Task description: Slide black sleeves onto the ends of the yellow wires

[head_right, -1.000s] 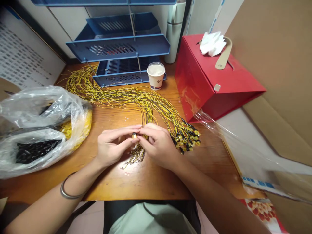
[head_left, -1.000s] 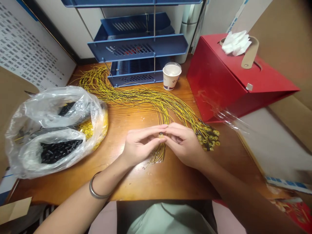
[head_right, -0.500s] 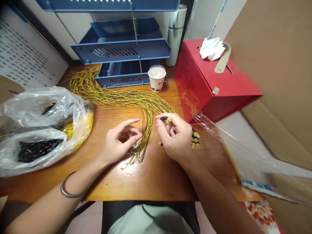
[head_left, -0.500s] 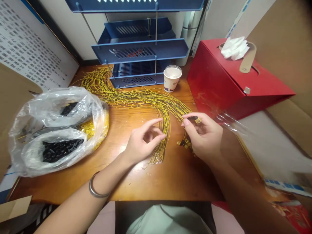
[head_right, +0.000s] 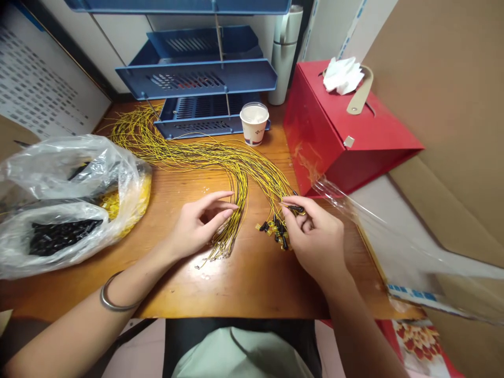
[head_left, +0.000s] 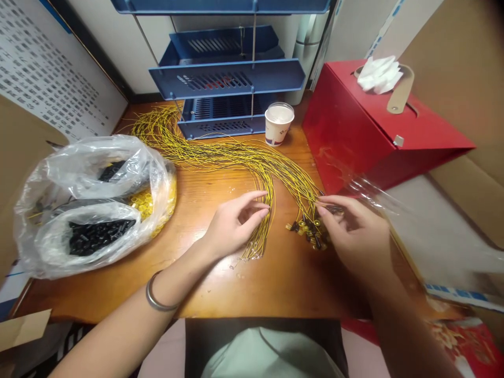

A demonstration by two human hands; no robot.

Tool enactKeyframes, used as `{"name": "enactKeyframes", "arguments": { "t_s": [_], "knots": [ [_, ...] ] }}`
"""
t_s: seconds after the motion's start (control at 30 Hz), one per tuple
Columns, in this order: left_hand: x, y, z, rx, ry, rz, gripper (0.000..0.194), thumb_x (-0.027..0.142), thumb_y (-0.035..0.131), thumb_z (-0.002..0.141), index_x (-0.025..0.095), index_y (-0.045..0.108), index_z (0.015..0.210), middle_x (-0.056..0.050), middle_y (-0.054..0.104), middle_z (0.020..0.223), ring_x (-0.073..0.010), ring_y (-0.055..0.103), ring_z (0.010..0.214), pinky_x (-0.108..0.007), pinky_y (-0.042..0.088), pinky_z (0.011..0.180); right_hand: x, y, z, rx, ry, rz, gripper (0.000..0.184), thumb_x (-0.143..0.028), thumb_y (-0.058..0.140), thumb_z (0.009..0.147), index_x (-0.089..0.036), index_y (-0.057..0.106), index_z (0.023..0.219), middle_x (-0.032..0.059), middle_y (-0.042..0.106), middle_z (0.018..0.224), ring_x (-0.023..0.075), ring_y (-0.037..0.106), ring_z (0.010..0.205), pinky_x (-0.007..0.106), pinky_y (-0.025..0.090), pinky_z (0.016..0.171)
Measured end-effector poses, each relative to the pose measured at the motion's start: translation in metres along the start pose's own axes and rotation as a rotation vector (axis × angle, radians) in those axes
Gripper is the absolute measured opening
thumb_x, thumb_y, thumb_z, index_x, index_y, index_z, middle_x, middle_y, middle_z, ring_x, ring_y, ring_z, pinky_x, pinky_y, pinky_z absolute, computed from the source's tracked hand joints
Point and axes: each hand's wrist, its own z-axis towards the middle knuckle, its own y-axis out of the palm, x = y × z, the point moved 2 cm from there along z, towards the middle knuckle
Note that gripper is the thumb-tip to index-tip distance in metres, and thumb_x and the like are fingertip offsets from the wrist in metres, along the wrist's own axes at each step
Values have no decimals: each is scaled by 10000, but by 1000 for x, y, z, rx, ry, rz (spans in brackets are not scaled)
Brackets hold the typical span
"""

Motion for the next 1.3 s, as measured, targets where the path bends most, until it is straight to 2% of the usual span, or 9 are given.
{"name": "enactKeyframes", "arguments": {
  "t_s": [0.13,0.27,0.37,0.57,0.7,0.83,1.0,1.13,1.3],
  "knots": [
    [1,1,22,-21,34,203,322,278,639,851,199,653,1162,-41,755,872,-122,629,604,-248,483,574,22,0,-5,-30,11,-32,237,-232,643,831,-211,687,1063,43,732,924,97,527,530,239,450,514],
    [11,13,51,-157,69,364,345,257,674,798,219,668,1141,-8,731,746,-153,623,600,-278,446,588,19,-6,-3,-72,-129,-131,226,-182,645,804,-195,692,1024,59,711,947,116,547,562,269,470,543],
    [18,27,67,-258,85,488,323,240,681,763,248,694,1087,-17,740,785,-214,663,730,-310,441,624,15,-15,-3,-131,-190,-171,253,-146,645,783,-195,683,1028,65,688,1005,134,568,626,272,473,541],
    [25,43,81,-367,159,614,264,186,566,780,229,720,990,-60,733,916,-250,662,857,-323,412,627,20,-26,-6,-147,-224,-146,310,-113,628,787,-192,651,1085,56,669,1041,178,626,877,305,522,773],
    [22,49,86,-392,163,612,241,211,551,799,245,734,952,-50,738,922,-244,664,856,-330,406,644,20,-24,-10,-137,-211,-234,314,-198,696,776,-173,650,1087,54,674,976,184,617,824,324,510,765],
    [19,52,85,-363,154,578,196,249,557,830,239,732,917,-44,744,927,-231,668,872,-323,413,665,19,-20,-11,-107,-167,-259,137,-273,694,814,-188,686,920,29,683,843,166,614,712,307,504,692],
    [14,31,77,-186,64,527,218,291,574,862,281,717,1026,-10,753,998,-194,670,849,-306,417,668,20,-19,-9,36,-264,-276,137,-151,635,829,-161,683,957,55,680,886,169,613,750,308,511,741],
    [0,2,61,-119,-48,533,199,338,612,846,271,730,992,-8,759,907,-185,655,775,-297,410,659,19,-15,-13,-128,-401,-278,217,-88,575,824,-144,661,1016,84,684,985,208,621,938,336,496,878],
    [-10,-23,39,-188,24,453,169,316,595,858,206,720,890,-21,739,862,-188,615,831,-323,414,796,1,-15,-19,-221,-397,-202,303,-95,566,831,-168,628,1119,78,654,1088,203,596,1036,330,467,933]
  ]
}}
